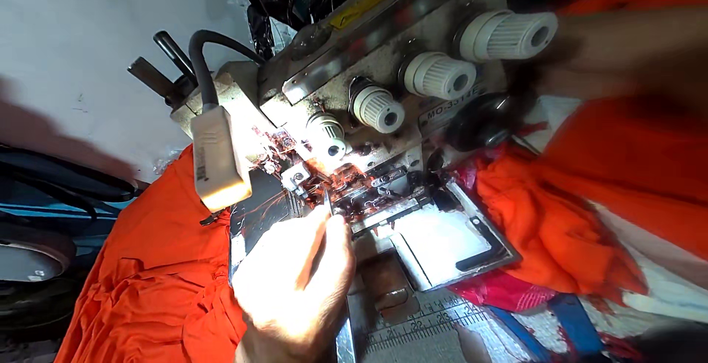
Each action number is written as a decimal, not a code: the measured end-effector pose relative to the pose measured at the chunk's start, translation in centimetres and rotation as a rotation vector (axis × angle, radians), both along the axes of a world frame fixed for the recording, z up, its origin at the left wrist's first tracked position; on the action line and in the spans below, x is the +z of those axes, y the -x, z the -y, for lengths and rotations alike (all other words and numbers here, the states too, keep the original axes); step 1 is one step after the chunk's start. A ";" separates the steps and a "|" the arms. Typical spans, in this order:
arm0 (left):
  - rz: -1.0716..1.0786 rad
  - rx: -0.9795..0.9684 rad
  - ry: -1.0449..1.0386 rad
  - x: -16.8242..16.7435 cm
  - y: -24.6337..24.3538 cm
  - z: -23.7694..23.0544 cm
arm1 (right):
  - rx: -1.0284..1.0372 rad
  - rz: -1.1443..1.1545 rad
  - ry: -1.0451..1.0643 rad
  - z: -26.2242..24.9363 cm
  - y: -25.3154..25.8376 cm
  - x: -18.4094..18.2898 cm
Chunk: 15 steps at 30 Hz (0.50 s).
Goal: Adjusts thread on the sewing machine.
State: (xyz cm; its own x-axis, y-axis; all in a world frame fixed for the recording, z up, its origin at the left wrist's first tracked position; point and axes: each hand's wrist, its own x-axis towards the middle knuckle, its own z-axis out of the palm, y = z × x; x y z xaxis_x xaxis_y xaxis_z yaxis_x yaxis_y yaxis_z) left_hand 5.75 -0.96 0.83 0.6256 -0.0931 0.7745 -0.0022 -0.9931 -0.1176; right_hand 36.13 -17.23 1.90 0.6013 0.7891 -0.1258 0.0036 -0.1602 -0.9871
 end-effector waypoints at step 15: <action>-0.072 0.009 -0.024 0.5 -0.1 -0.1 | 0.165 -0.031 -0.261 0.3 -2.2 -2.1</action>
State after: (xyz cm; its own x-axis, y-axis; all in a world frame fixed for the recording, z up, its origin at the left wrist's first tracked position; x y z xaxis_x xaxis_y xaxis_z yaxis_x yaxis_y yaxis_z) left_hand 5.87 -0.86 1.32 0.6802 -0.1057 0.7254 -0.0030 -0.9899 -0.1415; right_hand 38.37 -17.58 -0.25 0.4615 0.8837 0.0781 -0.0219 0.0994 -0.9948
